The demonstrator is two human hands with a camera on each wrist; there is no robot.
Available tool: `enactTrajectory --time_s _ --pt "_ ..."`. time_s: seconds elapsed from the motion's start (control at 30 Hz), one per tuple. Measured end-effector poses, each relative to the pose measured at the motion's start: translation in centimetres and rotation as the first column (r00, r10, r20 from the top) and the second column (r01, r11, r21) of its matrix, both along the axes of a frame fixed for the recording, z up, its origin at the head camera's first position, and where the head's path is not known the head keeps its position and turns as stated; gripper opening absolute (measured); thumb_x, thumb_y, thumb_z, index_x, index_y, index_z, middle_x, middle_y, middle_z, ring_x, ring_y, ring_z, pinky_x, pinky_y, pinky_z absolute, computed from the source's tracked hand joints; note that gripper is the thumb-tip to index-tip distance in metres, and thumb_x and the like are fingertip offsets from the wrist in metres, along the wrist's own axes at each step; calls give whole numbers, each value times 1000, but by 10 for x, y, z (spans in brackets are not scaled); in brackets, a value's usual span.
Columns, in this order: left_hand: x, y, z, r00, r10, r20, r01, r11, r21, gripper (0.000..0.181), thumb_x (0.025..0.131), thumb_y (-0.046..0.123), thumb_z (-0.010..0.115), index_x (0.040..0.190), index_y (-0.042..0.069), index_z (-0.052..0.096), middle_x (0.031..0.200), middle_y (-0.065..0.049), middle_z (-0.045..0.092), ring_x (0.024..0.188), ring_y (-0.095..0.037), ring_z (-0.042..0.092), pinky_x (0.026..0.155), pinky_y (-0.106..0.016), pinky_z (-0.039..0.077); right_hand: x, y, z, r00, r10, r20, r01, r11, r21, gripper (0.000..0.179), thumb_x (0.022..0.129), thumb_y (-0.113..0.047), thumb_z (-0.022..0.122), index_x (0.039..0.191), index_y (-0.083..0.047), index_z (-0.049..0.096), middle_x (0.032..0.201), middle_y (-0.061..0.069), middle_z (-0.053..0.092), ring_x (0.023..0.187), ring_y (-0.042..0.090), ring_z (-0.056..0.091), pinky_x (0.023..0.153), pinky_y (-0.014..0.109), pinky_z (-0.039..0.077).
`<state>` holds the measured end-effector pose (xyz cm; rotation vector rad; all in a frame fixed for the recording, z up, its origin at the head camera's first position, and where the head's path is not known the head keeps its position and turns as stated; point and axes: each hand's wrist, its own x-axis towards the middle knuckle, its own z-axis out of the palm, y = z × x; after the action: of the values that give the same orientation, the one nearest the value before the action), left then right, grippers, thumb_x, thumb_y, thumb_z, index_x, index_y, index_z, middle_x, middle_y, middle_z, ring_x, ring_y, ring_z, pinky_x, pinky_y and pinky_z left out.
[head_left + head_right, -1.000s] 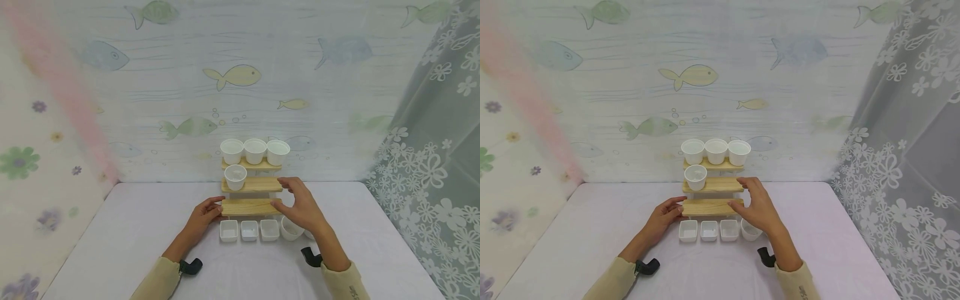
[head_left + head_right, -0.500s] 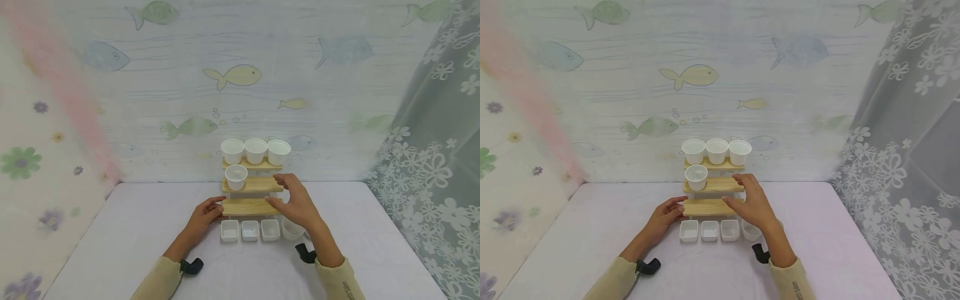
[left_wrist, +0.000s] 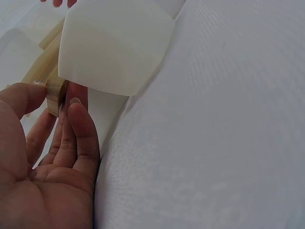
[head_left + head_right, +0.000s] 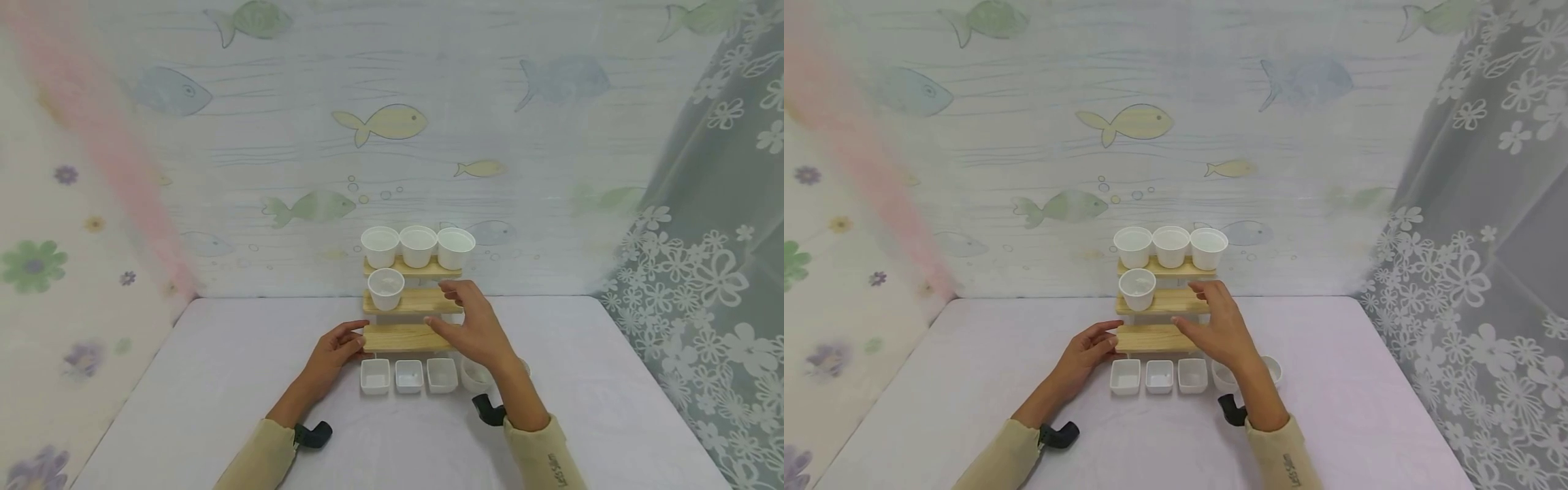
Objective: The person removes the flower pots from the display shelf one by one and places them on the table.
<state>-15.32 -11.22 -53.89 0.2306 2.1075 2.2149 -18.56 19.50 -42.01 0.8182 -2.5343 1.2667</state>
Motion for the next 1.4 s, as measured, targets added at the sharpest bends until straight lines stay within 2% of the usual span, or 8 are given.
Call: enactTrajectory --time_s 0.73,0.9,1.4 --pt "-31 -17 -4 999 -51 -14 51 999 1 47 108 14 64 152 2 53 118 -22 66 104 -29 75 95 -39 63 -22 -41 -2 998 -54 21 54 998 -26 65 91 -24 85 146 -8 55 144 14 57 129 34 59 113 54 51" --pt "-39 -20 -6 998 -62 -11 62 998 10 44 108 14 64 151 5 55 119 -22 67 104 -28 74 95 -38 63 -28 -49 -4 997 -69 33 70 997 -41 63 92 -24 85 145 -8 55 143 12 58 130 33 59 113 52 51" --pt "-59 -29 -7 995 -97 -15 97 995 13 43 108 14 63 151 5 56 120 -21 67 107 -25 74 95 -38 63 -45 -75 -9 996 -88 2 87 986 -143 71 89 -19 88 147 -2 52 144 20 58 128 37 61 110 53 52"
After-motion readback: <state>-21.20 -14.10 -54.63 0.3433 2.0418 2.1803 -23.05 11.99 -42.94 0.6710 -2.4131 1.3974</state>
